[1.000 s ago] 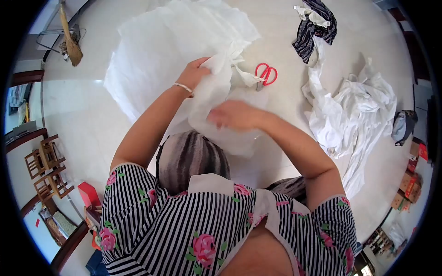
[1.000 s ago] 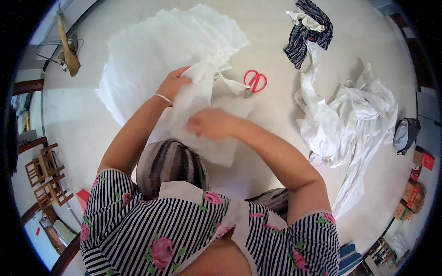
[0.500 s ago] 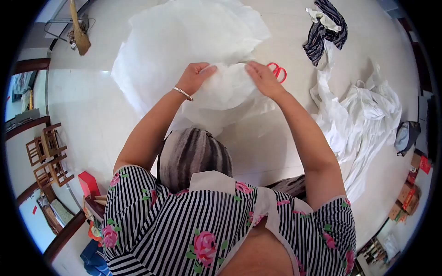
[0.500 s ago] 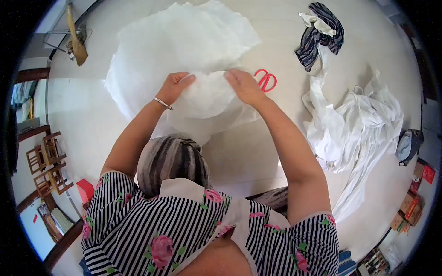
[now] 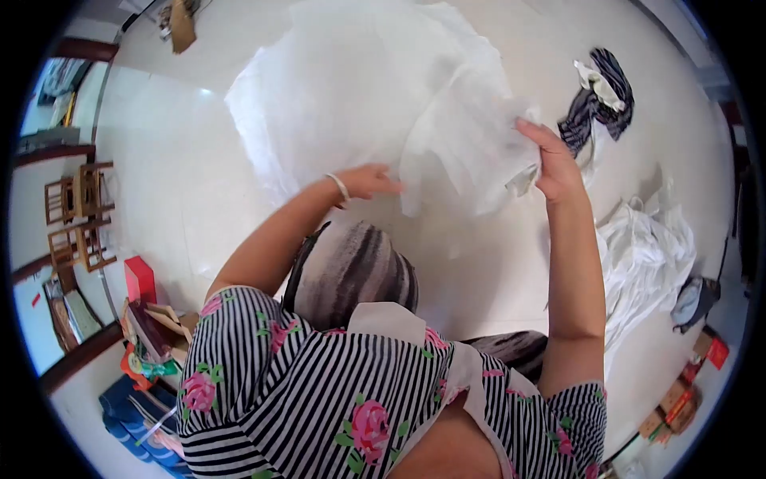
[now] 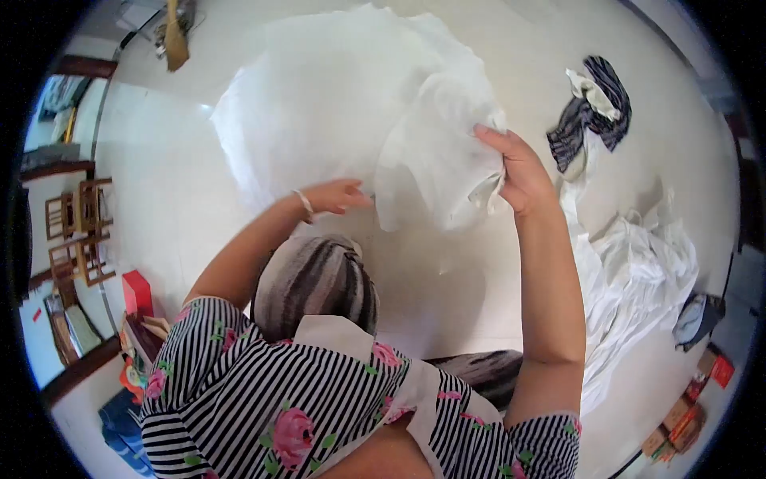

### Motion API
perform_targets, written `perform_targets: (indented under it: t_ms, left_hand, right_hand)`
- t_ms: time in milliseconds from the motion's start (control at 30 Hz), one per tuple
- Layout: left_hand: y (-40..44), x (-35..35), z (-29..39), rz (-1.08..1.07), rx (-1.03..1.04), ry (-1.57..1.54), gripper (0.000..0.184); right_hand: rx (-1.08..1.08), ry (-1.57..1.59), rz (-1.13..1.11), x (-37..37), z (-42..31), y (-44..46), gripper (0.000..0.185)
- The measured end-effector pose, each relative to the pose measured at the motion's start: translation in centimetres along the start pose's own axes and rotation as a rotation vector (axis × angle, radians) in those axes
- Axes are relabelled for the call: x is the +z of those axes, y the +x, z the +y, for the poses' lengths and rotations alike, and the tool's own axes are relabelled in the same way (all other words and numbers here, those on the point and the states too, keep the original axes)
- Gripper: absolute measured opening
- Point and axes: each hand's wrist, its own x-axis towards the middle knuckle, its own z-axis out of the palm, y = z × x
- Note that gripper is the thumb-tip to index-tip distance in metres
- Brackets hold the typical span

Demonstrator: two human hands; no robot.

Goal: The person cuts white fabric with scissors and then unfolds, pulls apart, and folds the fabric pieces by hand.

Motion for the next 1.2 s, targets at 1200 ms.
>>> perform_targets:
  t_ms: [1200]
  left_hand:
    - [-9.6, -23.6, -0.9, 1.494, -0.435, 0.624, 0.058]
  right_hand:
    - [-0.116, -0.51, 0.319, 2.3, 9.1, 15.9, 0.073]
